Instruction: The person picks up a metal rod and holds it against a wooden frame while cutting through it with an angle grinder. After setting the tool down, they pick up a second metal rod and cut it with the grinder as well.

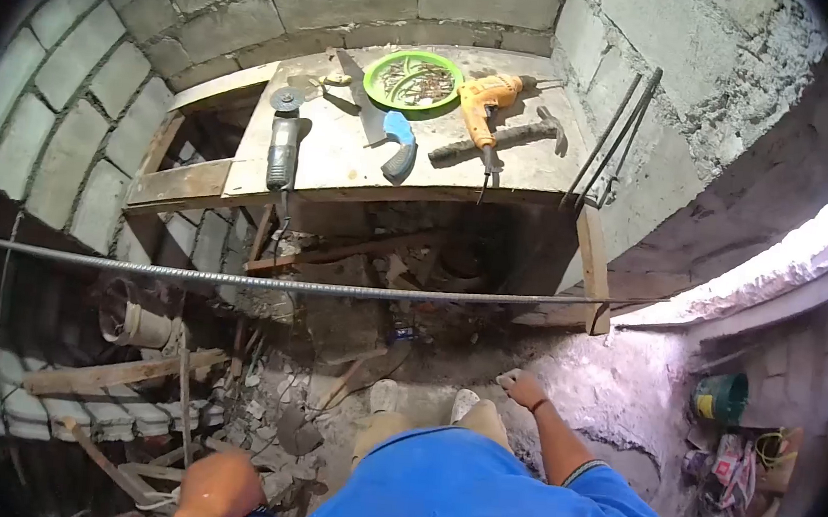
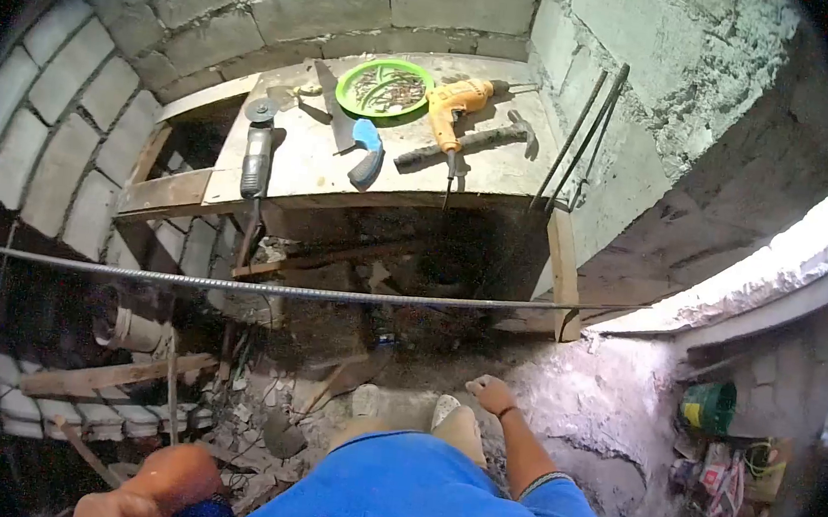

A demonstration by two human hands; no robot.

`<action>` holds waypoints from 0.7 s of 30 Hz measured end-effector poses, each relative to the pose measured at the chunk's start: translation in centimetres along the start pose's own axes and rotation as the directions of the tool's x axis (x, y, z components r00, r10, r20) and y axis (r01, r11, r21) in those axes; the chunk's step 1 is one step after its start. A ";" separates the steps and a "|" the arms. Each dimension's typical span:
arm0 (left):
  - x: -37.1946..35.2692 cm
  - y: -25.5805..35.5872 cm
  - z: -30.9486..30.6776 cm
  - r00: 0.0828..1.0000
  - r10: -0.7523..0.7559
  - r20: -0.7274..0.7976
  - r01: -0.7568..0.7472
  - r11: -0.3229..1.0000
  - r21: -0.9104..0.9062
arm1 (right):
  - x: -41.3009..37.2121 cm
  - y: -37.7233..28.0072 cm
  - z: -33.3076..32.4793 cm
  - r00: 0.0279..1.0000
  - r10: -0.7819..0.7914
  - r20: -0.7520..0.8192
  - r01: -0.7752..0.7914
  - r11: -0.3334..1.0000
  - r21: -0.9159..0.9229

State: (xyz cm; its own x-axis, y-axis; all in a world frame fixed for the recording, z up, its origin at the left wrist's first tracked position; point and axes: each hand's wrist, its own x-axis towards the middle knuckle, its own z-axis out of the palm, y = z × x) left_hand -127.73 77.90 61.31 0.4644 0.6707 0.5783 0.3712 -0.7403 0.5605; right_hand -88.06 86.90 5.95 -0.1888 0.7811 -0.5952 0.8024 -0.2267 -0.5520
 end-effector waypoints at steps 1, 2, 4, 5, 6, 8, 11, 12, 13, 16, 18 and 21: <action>-2.1 -2.3 -2.1 0.868 -0.346 0.357 0.323 0.938 0.126 | -0.6 -0.1 0.3 0.998 -0.030 -0.054 0.031 0.999 0.011; -4.1 -4.4 -4.3 0.505 -0.601 0.619 0.417 0.798 0.435 | 0.0 -1.7 1.9 0.980 -0.142 -0.142 0.150 0.988 0.046; -7.7 -12.2 -1.7 0.820 -0.525 -0.230 0.568 0.796 0.208 | 0.0 -2.2 3.7 0.990 -0.054 -0.127 0.048 0.998 -0.045; -8.3 -20.2 -4.2 0.755 -0.623 0.207 0.643 0.765 -0.041 | -1.4 -0.6 5.0 0.993 0.081 -0.083 -0.093 0.983 -0.157; -9.4 -25.6 -5.3 0.628 -0.772 0.098 0.752 0.634 0.179 | -2.6 0.4 6.0 0.991 0.105 -0.089 -0.118 0.980 -0.159; -9.7 -35.9 -6.1 0.437 -0.858 -0.270 0.871 0.479 -0.112 | -4.1 1.4 8.5 0.977 0.215 -0.010 -0.215 0.973 -0.088; -4.8 -49.1 -6.6 0.539 -0.723 -0.432 0.841 0.492 0.225 | -8.8 -0.6 10.2 0.957 0.291 -0.006 -0.291 0.957 -0.006; -4.4 -57.5 -6.2 0.555 -0.720 -0.417 0.825 0.541 0.166 | -10.7 -2.0 10.0 0.939 0.343 -0.008 -0.343 0.939 -0.030; 0.1 -54.9 -5.2 0.496 -0.739 -0.455 0.861 0.352 0.367 | -10.4 2.4 14.3 0.962 0.260 -0.084 -0.270 0.951 -0.151; 1.5 -63.9 -2.5 0.465 -0.796 -0.387 0.840 0.258 0.478 | -14.9 -2.9 13.9 0.929 0.327 -0.171 -0.306 0.942 0.141; 2.2 -64.3 -1.1 0.408 -0.784 -0.469 0.876 0.192 0.442 | -17.4 -5.0 13.7 0.890 0.413 -0.194 -0.371 0.902 0.222; 1.7 -64.9 -2.1 0.466 -0.766 -0.443 0.864 0.288 0.412 | -20.2 -6.4 13.6 0.840 0.517 -0.166 -0.493 0.854 0.166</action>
State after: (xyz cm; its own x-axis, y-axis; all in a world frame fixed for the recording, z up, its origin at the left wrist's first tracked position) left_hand -152.72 127.19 27.20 -0.4238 0.8999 0.1030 0.8399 0.3478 0.4167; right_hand -97.06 64.65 13.54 0.3506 0.6350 -0.6884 0.6841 -0.6757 -0.2749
